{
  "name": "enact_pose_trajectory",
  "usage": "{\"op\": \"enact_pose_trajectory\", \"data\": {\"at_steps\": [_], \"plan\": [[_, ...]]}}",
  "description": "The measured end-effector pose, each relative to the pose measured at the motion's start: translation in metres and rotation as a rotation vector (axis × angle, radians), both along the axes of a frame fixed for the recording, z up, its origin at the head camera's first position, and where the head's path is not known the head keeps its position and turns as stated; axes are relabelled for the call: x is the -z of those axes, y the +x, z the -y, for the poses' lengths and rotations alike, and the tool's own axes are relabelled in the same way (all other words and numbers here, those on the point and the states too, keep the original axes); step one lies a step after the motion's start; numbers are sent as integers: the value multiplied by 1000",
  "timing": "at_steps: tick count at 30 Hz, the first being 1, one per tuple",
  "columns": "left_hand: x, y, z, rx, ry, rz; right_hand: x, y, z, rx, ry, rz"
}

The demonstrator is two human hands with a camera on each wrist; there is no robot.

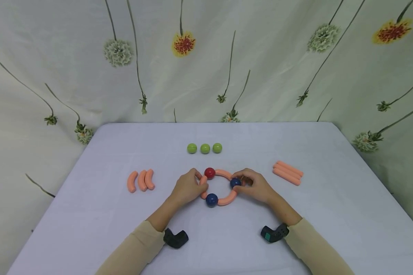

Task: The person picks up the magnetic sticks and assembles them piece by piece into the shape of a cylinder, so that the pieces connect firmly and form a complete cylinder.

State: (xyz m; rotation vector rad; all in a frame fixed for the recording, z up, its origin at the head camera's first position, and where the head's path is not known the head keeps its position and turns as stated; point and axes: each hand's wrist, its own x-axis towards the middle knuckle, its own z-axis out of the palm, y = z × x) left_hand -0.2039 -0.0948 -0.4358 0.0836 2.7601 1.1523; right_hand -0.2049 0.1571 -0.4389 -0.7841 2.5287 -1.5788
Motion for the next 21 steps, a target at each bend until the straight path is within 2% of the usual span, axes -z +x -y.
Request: {"op": "enact_pose_trajectory", "data": {"at_steps": [3,6,15,18,21], "plan": [[2,-1,1,1,14,10,-10,5,2,-3,-1,0],[3,-1,2,4,25,12,-13,6,3,-4,4,5],[3,-1,3,27,18,8,-13,5,3,-4,19,-16],[1,-1,6,75,-35,10,-3,0,0,-3,23,-22],[-1,-2,11,156,-82,20,12,-7,-3,6,27,-22]]}}
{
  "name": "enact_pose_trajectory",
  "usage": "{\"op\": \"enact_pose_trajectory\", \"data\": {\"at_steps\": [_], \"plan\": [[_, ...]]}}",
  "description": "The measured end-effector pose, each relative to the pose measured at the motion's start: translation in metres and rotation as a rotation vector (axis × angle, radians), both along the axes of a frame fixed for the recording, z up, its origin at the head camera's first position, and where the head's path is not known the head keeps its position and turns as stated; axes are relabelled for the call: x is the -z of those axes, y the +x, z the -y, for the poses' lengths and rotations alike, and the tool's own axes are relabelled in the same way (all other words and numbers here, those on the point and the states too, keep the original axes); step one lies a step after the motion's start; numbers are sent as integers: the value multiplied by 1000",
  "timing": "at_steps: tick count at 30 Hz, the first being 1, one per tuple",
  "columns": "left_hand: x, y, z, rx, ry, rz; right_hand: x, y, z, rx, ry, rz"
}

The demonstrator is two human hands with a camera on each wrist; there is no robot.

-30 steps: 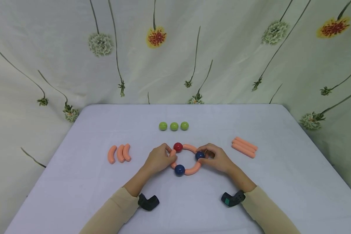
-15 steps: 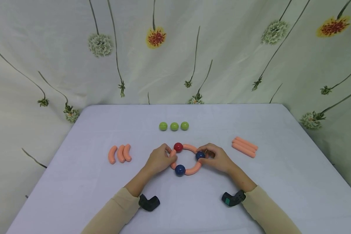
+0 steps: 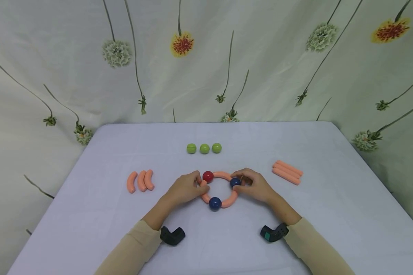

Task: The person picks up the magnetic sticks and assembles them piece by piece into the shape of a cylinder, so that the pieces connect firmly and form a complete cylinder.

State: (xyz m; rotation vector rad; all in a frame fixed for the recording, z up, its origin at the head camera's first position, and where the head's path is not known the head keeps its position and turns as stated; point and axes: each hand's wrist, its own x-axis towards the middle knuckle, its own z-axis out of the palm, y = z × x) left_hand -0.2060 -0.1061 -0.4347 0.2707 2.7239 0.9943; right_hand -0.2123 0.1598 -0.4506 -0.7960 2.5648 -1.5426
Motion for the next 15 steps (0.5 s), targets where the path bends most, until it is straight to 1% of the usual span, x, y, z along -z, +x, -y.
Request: {"op": "enact_pose_trajectory", "data": {"at_steps": [2,3,6,8,9,11,14,15], "plan": [[-2,-1,4,57,-23,8,10,-5,-2,10,4,2],[-2,-2,5,71,-28,14,12,-6,-3,15,6,3],[-4,-3,8,65,-43,3,15,-8,-4,28,8,-3],[-4,-4,8,54,-29,-29,15,-8,-5,46,9,-9],[-4,-5,7,66,-20,-53,15,-8,-4,62,9,-12],[-3,-5,6,138,3,-107,15,-8,-4,107,12,-19],[-1,-6,5,291,38,-167,14,-8,-3,178,2,-12],[0,-5,4,325,53,-182,14,-8,-3,195,-4,-5]]}}
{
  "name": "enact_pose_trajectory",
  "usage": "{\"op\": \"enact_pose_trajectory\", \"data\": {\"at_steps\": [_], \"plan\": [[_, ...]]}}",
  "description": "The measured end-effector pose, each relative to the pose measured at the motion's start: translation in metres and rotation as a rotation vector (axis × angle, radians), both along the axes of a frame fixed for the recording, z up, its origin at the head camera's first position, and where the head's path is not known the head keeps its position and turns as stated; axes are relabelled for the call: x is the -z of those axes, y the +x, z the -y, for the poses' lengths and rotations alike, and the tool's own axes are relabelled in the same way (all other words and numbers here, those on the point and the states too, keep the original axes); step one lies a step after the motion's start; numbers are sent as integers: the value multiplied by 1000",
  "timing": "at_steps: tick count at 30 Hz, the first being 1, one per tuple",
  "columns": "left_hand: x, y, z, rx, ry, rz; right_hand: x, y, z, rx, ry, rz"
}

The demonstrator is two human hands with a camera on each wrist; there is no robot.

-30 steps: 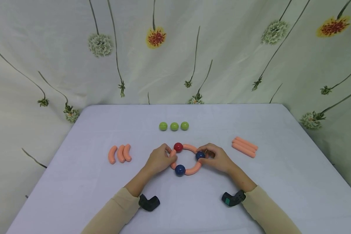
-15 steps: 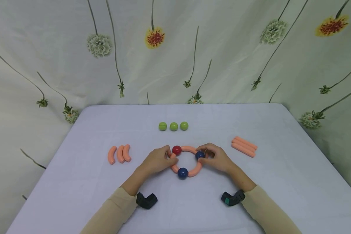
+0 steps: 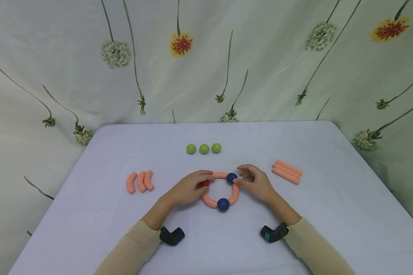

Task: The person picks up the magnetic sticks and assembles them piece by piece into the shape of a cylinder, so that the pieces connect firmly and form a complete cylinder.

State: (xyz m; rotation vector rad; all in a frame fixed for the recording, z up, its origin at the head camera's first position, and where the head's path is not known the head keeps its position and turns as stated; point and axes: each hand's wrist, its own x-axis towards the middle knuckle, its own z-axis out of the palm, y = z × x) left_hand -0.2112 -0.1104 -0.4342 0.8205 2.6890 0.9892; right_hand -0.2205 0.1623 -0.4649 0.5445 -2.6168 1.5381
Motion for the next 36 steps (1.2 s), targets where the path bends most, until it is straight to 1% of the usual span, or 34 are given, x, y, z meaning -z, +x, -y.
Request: {"op": "enact_pose_trajectory", "data": {"at_steps": [1,3,6,9,11,14,18,20,21,24,27,28,31,36], "plan": [[0,0,0,20,15,-9,0,0,0,6,-3,2],[0,1,-1,19,35,-22,0,0,0,-11,-12,5],[-1,3,-1,-20,48,-24,1,1,-2,-76,-6,6],[-2,3,-2,-51,34,-18,1,1,-3,-147,-21,18],[-1,3,-3,-69,34,-17,1,2,-3,-172,-30,23],[-1,5,-6,-102,35,-23,1,2,-3,-188,-31,25],[-1,6,-9,-140,28,-27,2,2,-2,-172,-14,6],[-1,7,-10,-145,23,-28,1,2,-2,-156,-15,-8],[-1,7,-10,-142,23,-29,0,3,-1,-146,-20,-13],[-1,8,-10,-115,28,-32,-17,11,3,-114,-18,-8],[0,7,-8,-101,63,-28,-17,11,4,-72,-9,-9],[1,7,-8,-102,78,-24,-17,11,4,-59,-7,-11],[4,5,-7,-103,144,-4,-1,3,0,-19,-21,-28],[6,6,-7,-62,218,34,-1,1,-2,35,-21,-54]]}}
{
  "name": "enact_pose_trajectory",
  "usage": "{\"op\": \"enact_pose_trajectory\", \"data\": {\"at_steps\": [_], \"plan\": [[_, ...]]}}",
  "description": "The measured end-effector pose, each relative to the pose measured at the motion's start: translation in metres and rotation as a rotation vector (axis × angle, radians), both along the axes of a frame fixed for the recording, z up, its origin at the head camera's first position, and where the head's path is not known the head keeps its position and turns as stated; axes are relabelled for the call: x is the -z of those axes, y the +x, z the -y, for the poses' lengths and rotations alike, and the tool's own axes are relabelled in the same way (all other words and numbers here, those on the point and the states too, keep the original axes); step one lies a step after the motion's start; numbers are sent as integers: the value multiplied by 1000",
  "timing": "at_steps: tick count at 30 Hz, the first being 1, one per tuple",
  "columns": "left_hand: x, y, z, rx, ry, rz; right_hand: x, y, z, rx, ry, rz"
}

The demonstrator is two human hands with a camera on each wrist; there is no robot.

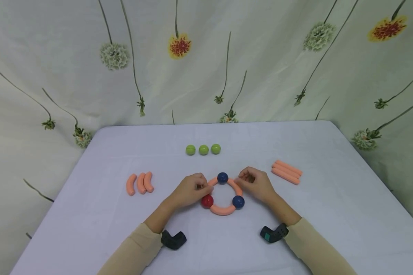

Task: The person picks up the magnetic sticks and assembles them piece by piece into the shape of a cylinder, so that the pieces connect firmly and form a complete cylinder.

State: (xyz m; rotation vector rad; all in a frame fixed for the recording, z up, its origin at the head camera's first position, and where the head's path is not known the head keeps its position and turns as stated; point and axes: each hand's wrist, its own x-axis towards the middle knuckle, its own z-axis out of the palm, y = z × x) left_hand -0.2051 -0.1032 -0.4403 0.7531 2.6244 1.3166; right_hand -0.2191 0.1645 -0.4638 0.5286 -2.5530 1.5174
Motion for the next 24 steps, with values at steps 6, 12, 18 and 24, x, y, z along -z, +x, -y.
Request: {"op": "enact_pose_trajectory", "data": {"at_steps": [6,12,18,24], "plan": [[5,2,0,-71,-15,-17,-21,-6,-21,131,46,-55],[11,-1,-1,-130,-62,-39,-41,-16,-67,278,110,11],[13,0,-2,-149,-80,-50,-43,-17,-99,304,208,177],[15,0,-5,-228,-68,-105,-37,-18,-113,342,315,224]]}}
